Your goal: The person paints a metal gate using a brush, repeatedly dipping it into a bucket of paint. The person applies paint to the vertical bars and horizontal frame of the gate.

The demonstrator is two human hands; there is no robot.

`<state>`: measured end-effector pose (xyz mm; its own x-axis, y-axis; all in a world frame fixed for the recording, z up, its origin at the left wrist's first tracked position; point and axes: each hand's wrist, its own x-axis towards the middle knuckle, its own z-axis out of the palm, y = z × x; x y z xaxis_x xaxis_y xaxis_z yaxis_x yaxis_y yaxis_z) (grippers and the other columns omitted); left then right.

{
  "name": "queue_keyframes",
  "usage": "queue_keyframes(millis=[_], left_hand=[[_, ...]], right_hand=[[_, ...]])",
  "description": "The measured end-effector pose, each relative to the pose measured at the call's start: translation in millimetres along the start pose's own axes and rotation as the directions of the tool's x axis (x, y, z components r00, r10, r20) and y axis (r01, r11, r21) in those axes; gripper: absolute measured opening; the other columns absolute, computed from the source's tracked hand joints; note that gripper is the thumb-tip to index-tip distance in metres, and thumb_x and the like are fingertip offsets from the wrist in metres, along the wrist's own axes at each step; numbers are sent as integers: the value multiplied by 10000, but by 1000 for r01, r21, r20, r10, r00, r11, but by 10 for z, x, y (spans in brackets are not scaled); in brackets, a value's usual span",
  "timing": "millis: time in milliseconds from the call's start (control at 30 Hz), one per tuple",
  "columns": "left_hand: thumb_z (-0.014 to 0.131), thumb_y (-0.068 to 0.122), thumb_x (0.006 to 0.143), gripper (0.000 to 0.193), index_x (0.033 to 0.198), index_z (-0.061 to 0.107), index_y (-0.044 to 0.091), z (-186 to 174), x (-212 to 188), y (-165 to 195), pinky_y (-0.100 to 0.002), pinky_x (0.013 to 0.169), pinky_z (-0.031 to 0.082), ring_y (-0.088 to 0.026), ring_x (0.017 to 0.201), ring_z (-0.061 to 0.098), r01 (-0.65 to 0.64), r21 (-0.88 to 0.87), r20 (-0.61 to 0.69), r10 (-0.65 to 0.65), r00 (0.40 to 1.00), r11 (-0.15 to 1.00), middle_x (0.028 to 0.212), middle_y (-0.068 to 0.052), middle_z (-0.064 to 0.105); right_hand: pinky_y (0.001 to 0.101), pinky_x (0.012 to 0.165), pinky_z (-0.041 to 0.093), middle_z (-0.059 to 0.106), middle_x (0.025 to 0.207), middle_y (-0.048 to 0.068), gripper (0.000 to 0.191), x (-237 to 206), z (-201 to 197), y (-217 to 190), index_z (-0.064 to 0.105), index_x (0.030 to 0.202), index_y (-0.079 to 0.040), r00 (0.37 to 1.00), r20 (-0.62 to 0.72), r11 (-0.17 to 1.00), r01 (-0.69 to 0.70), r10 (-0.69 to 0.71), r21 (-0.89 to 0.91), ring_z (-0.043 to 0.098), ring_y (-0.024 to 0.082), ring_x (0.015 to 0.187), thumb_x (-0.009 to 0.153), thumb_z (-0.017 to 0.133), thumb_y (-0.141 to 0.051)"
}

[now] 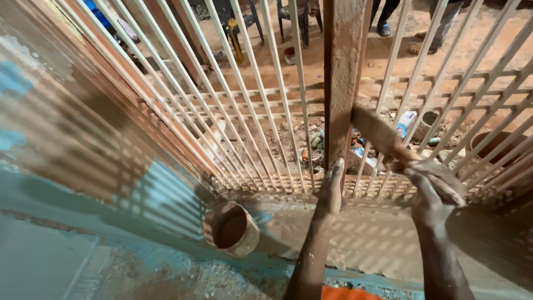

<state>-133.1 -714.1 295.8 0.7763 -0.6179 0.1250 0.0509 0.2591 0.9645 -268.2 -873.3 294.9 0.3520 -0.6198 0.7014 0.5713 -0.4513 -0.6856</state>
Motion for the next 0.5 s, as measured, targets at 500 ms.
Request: queue_keyframes(millis=[500], left_hand=[[306,568,1046,775,1587,321,13,-110,47,-69,-383,1277,167,-249,1582,238,-41,10,-6,41,999,999,1695,-163,278]], right_hand=[[377,864,603,774,1017,194,208,-1396,-219,1332,722,1115,83,767,75,771,-633,637,-72,750,289,964,977,603,-17]])
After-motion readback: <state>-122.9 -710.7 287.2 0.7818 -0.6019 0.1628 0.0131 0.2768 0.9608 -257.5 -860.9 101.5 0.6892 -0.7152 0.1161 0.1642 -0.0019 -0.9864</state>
